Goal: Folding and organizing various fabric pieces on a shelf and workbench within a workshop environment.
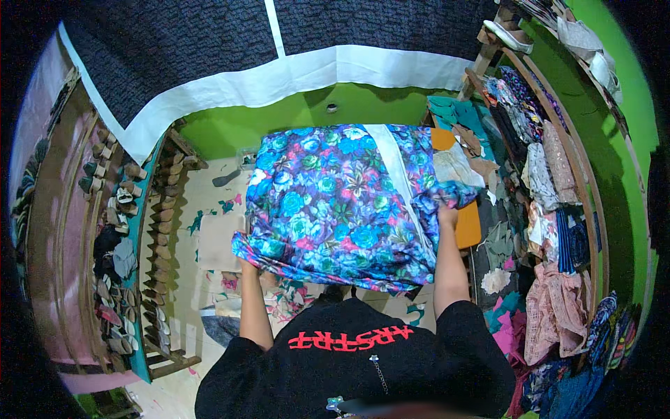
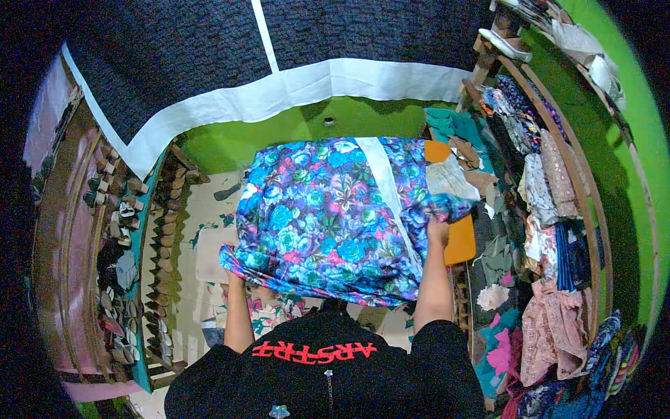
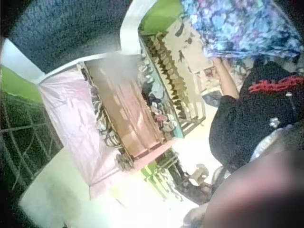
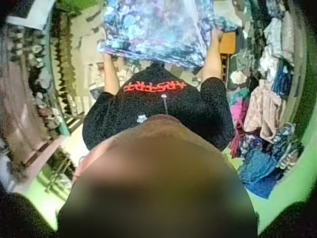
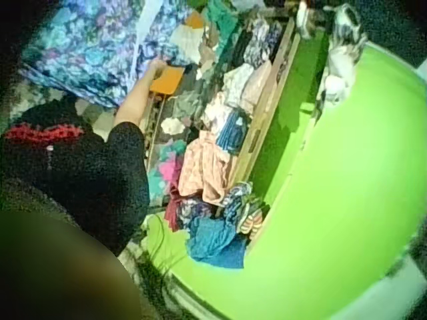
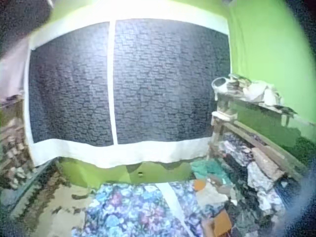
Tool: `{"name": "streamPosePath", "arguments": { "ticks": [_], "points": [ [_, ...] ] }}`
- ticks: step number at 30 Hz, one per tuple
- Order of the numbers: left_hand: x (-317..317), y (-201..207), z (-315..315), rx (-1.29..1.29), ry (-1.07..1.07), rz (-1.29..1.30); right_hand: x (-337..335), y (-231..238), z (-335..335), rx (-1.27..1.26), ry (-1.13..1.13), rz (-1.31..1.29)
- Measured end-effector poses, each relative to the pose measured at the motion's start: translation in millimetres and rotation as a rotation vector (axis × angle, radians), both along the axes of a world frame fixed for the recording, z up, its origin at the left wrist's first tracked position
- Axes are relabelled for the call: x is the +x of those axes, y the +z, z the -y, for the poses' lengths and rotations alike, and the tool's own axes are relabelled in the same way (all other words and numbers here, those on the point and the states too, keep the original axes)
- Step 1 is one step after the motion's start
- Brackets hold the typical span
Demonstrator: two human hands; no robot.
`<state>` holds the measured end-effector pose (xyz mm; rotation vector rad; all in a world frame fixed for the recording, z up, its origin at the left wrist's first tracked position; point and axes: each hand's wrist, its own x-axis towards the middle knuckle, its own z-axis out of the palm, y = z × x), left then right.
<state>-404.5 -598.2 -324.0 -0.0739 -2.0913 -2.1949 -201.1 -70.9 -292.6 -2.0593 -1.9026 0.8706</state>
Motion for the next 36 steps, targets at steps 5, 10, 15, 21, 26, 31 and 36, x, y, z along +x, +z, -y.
{"name": "streamPosePath", "arguments": {
  "ticks": [5,10,15,21,26,31,36],
  "points": [
    [1,1,-21,-0.536,-0.064,-0.123,-32,20,-19,0.221,0.066,-1.004],
    [10,22,-41,-0.140,-0.140,0.043,-126,71,110,0.344,0.679,-0.875],
    [1,-8,-30,0.305,-0.188,0.372,-149,51,222,-0.340,1.756,-0.260],
    [10,-13,-15,0.108,-0.224,0.277,-138,47,185,0.142,1.369,-0.553],
    [13,-17,1,0.140,-0.121,0.495,-94,37,154,0.442,1.011,-0.518],
    [14,1,9,0.235,-0.110,0.447,-26,26,141,0.455,1.250,-0.413],
    [9,-10,37,0.144,-0.027,0.315,18,37,128,0.449,1.433,0.001]
  ]
}}
